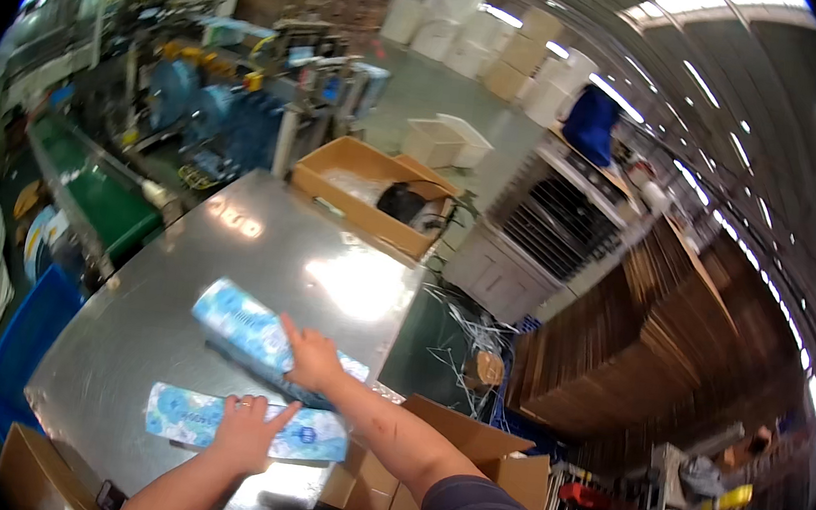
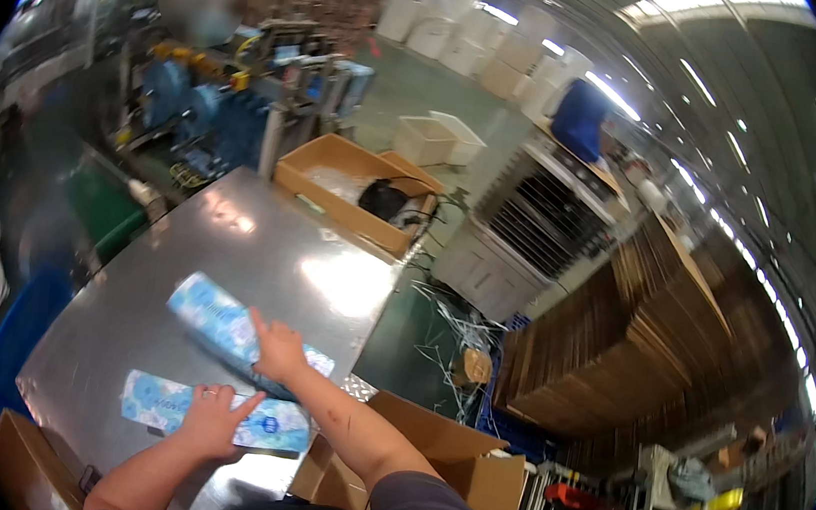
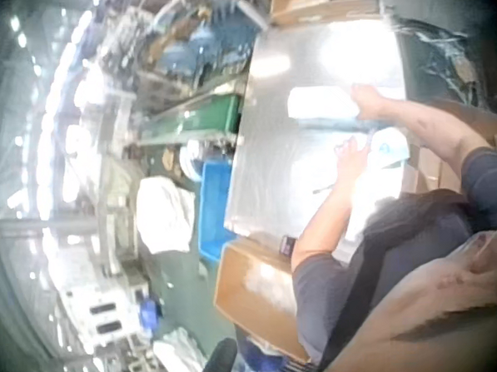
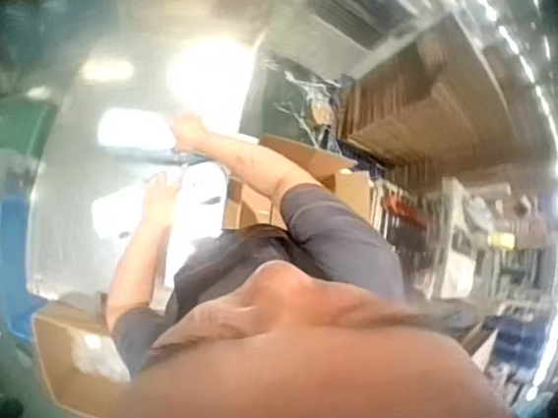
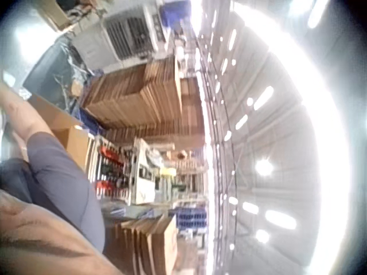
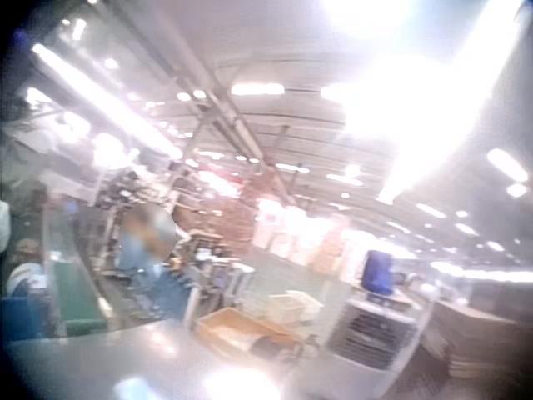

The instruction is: The person places items into cardboard boxes, carries a full box to a taping machine, and repeats the process with more boxes and items.

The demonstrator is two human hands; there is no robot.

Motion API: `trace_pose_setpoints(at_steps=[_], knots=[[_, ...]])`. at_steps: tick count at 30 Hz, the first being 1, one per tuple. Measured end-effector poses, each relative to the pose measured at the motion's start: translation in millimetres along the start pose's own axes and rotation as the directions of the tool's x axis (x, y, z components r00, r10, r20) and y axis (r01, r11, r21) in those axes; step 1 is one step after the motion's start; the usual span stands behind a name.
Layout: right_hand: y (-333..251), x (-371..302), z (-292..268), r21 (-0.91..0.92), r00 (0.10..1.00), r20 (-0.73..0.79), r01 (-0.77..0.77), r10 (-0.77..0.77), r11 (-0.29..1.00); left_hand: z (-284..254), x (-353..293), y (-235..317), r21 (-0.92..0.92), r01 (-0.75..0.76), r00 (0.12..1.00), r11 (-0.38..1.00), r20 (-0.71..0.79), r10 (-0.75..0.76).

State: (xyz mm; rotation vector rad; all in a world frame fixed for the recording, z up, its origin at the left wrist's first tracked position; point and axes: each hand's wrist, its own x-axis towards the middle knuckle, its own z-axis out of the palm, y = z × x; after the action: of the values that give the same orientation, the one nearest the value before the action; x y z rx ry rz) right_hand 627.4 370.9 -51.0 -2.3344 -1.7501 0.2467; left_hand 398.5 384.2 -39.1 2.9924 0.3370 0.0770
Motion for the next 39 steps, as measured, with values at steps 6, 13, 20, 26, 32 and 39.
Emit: trace_pose_setpoints(at_steps=[6, 13, 20, 26, 32, 39], knots=[[31, -177, -124, -0.101, 0.668, -0.700, 0.259, -0.254, 0.960, -42, -6, 9, -0.096, 0.131, 0.991, 0.987, -0.022, -0.133], [157, -460, -188, 0.597, 0.346, -0.752, -0.002, 0.561, 0.802, -67, 18, 127, -0.992, -0.065, 0.993, 0.108, -0.075, -0.092], [211, -558, -183, 0.695, 0.340, -0.702, 0.134, 0.625, 0.707, 75, 82, 277, -0.383, -0.528, 0.645, 0.758, 0.400, 0.651], [171, -449, -113, 0.441, 0.955, -0.156, -0.160, 0.251, 0.883, 206, 83, 277, -0.444, -0.453, 0.167, 0.773, 0.810, 0.562], [229, -403, 129, 0.161, 0.859, 0.478, -0.288, 0.181, 0.944, 120, 107, 218, -0.561, -0.065, 0.395, 0.825, 0.745, 0.538], [202, -404, 207, 0.019, 0.588, 0.739, -0.507, 0.330, 0.862, 18, -121, 36, -0.777, 0.324, 0.629, 0.540, -0.249, -0.737]])
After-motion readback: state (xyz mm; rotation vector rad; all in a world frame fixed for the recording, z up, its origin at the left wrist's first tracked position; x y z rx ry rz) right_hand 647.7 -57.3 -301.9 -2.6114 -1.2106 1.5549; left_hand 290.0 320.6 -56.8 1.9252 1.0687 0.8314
